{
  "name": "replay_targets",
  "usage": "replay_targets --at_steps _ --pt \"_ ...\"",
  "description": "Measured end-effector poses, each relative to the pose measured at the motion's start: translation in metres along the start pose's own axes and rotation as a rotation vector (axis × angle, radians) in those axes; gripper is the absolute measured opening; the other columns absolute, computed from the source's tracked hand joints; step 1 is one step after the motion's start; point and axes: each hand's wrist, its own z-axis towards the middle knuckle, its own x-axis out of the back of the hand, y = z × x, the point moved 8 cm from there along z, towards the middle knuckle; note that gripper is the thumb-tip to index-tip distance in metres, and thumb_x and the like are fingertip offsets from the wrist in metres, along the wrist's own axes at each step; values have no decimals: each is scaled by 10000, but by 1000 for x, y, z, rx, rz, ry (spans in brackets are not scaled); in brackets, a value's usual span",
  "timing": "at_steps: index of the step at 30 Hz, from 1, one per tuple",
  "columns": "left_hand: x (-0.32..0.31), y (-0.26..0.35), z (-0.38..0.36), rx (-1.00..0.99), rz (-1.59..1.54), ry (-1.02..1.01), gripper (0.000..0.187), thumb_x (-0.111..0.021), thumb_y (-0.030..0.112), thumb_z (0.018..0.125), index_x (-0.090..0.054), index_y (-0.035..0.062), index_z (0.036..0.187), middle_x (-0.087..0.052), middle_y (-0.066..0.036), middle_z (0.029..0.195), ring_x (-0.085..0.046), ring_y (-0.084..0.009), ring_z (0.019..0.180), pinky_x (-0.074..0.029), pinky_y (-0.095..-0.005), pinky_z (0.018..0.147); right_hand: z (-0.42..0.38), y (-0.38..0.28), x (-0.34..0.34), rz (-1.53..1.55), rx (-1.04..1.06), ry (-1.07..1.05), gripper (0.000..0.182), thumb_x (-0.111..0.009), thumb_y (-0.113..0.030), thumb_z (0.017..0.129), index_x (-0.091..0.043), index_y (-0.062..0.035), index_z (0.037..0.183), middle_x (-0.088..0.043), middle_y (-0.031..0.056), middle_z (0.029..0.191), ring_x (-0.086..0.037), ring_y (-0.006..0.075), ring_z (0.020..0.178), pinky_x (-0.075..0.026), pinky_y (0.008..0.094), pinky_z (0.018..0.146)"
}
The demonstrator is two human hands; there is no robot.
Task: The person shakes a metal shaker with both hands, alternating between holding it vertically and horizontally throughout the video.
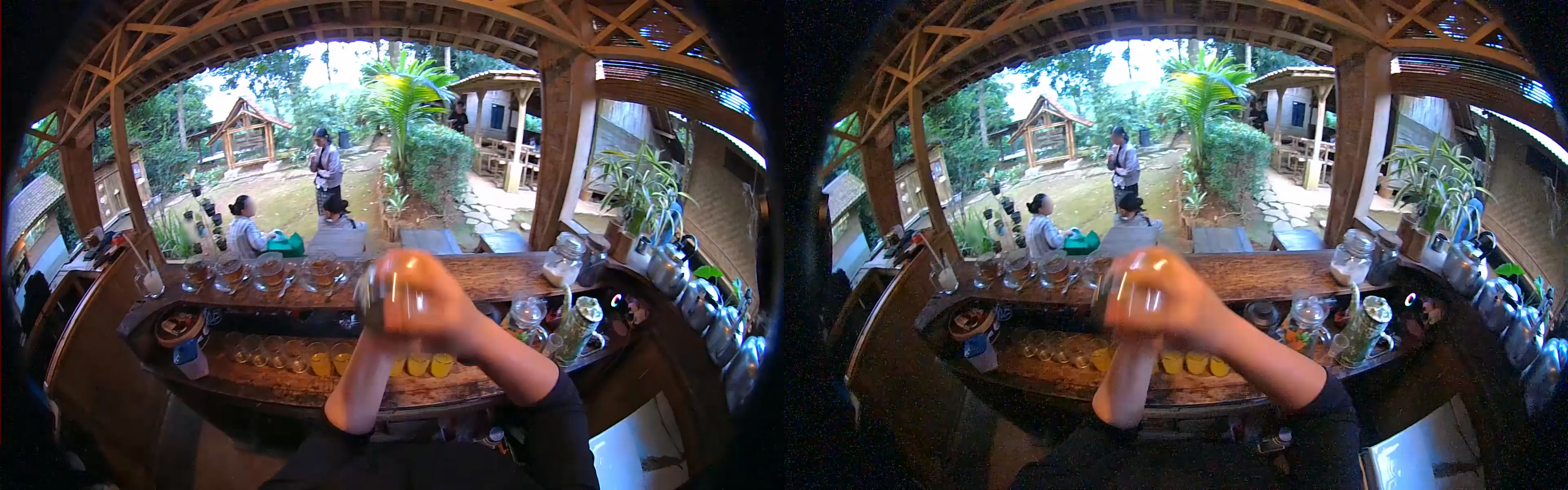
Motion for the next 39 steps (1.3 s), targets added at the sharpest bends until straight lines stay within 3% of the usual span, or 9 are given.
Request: replay_targets --at_steps 4,6,11,13,17,21,28,33,39 --pt "32 36 14 237 18 -62 291 -472 370 880 -532 146 1054 -495 -80 1038 -476 -258 995 -455 -450 839 29 43 -39 253 -275 160 619 -784 -179 541 -522 -99 1097 -528 127 1069 -512 326 1024 -411 418 875" --pt "-22 62 -6 280 -18 -275 299 -470 372 881 -523 143 1066 -471 -80 1065 -444 -255 1022 -439 -454 860 55 -34 -62 -121 345 -72 411 -689 -245 664 -555 -176 1045 -533 108 1072 -533 289 986 -424 428 854" --pt "-63 117 -40 252 -24 -499 322 -451 376 889 -510 131 1089 -438 -79 1096 -373 -238 1072 -380 -459 931 64 -103 -86 47 715 53 446 -627 -354 715 -468 -295 1128 -503 53 1144 -532 337 952 -424 482 782" --pt "-40 136 -43 308 -16 -241 319 -458 376 887 -525 128 1076 -489 -64 1045 -390 -221 1065 -363 -433 947 82 -9 -134 332 -109 -22 475 -724 -299 642 -567 -103 1045 -519 130 1107 -499 328 1028 -386 428 868" --pt "-41 165 -30 267 -66 -238 318 -461 376 885 -528 128 1073 -497 -61 1036 -393 -219 1065 -361 -427 946 105 7 -139 163 -54 79 586 -728 -169 606 -514 -178 1152 -504 115 1161 -494 324 1039 -403 452 859" --pt "-14 266 -82 250 -143 -277 317 -465 377 884 -530 128 1070 -506 -58 1028 -396 -217 1065 -360 -422 944 108 -111 -141 92 737 29 402 -655 -288 682 -548 -318 1069 -496 74 1164 -508 349 995 -430 484 798" --pt "-10 247 -10 206 -278 -209 316 -471 377 881 -535 128 1065 -520 -53 1013 -400 -212 1065 -357 -412 942 126 21 -192 89 -66 132 531 -679 -229 649 -501 -255 1148 -503 91 1087 -499 313 936 -440 443 762" --pt "-104 212 -42 279 -198 -512 262 -513 359 866 -547 137 1001 -459 -10 991 -407 -170 998 -366 -379 889 134 -95 -172 81 688 145 423 -609 -218 706 -500 -348 1093 -474 79 1152 -480 372 988 -430 462 764" --pt "-47 207 -23 389 -260 -478 236 -554 315 848 -517 150 1012 -433 -24 972 -410 -155 966 -389 -369 869 122 5 -190 123 241 -33 602 -708 -196 609 -499 -255 1171 -499 105 1131 -497 337 965 -424 426 800"
